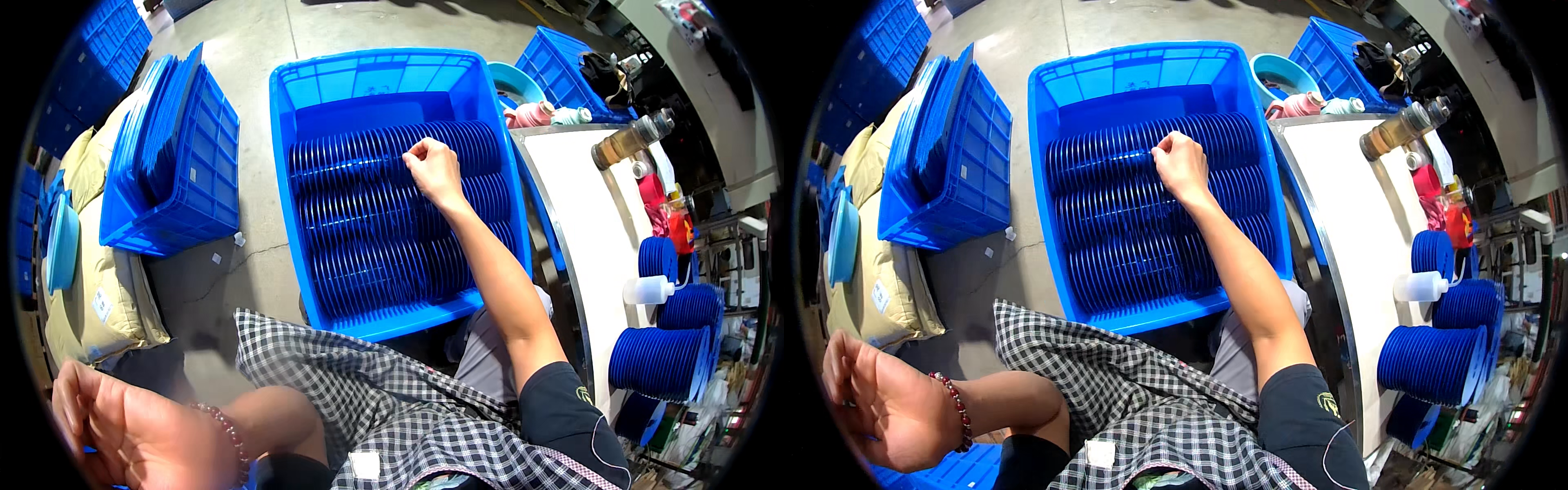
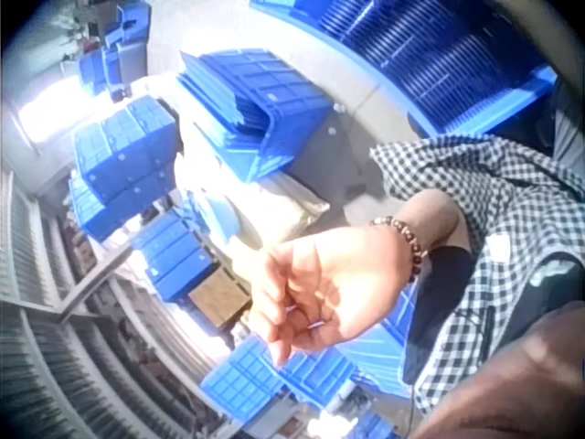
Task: The person sits on the floor and stacks blue plastic discs into a blue crate. They pick up discs from a pile, align them, and place them into the crate, occasionally adjusting the stack to ensure it is neat.
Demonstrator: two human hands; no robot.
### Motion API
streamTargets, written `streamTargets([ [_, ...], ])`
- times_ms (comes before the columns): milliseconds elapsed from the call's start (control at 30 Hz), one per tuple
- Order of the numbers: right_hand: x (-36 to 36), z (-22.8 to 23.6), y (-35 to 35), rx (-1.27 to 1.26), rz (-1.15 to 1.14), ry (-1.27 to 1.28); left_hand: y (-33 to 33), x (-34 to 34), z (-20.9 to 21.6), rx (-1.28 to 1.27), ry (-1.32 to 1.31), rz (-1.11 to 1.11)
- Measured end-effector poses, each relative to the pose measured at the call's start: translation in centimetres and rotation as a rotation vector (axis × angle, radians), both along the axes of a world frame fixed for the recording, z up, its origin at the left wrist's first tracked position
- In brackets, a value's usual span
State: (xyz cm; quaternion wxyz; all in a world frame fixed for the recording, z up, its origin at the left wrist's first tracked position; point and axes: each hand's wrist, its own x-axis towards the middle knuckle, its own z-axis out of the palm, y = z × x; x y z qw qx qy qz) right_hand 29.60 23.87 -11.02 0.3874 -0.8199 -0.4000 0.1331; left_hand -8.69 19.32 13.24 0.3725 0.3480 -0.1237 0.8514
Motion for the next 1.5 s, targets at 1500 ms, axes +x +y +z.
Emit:
streamTargets([
  [1500,-0.2,1.6,-1.3,-0.005,0.006,0.121,0.2,3.1,0.2,-0.071,0.039,0.096],
])
